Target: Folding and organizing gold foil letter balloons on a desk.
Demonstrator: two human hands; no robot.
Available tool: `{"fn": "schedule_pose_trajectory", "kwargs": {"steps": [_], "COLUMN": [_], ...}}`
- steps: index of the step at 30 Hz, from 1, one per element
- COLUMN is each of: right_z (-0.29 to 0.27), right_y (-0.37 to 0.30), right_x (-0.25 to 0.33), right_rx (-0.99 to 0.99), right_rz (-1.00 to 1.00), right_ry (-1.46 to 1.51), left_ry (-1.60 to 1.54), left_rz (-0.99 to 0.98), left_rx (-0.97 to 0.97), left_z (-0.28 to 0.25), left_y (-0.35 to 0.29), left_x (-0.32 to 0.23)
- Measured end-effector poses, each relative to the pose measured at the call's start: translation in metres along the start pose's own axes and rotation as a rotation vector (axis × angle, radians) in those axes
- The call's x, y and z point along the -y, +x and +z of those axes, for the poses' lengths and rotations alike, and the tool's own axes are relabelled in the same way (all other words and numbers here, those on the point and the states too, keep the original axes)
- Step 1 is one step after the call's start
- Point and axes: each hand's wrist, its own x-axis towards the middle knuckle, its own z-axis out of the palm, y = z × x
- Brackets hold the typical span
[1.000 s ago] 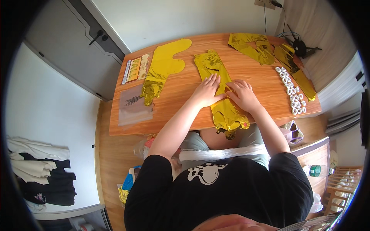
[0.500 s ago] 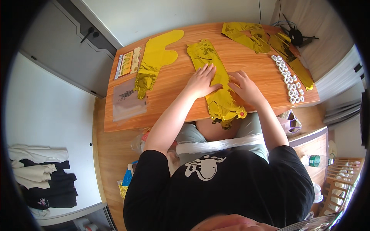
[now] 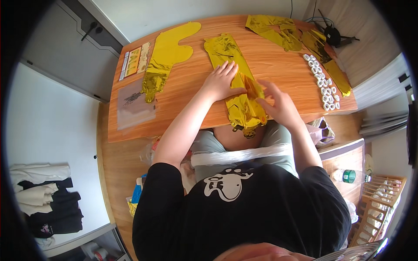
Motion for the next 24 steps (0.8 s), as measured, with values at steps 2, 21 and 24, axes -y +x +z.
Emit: {"fn": "schedule_pose_trajectory", "kwargs": {"steps": [2,21,24], "right_z": [0.004,0.016,0.009], "right_y": [0.0,0.051,0.063], "right_x": [-0.003,-0.028,-0.03], "right_rx": [0.077,0.007,0.328], "right_rz": [-0.106,-0.436,-0.44], "right_ry": [0.016,-0.306,-0.326], "left_ry": [0.029,0.039,-0.009], "left_rz": [0.027,0.074,0.065], "left_rx": [-0.014,-0.07,-0.054], "left_z": [0.0,0.017,0.013], "left_y": [0.001,0.007,0.005], "left_x": [0.001,0.016,0.011]}}
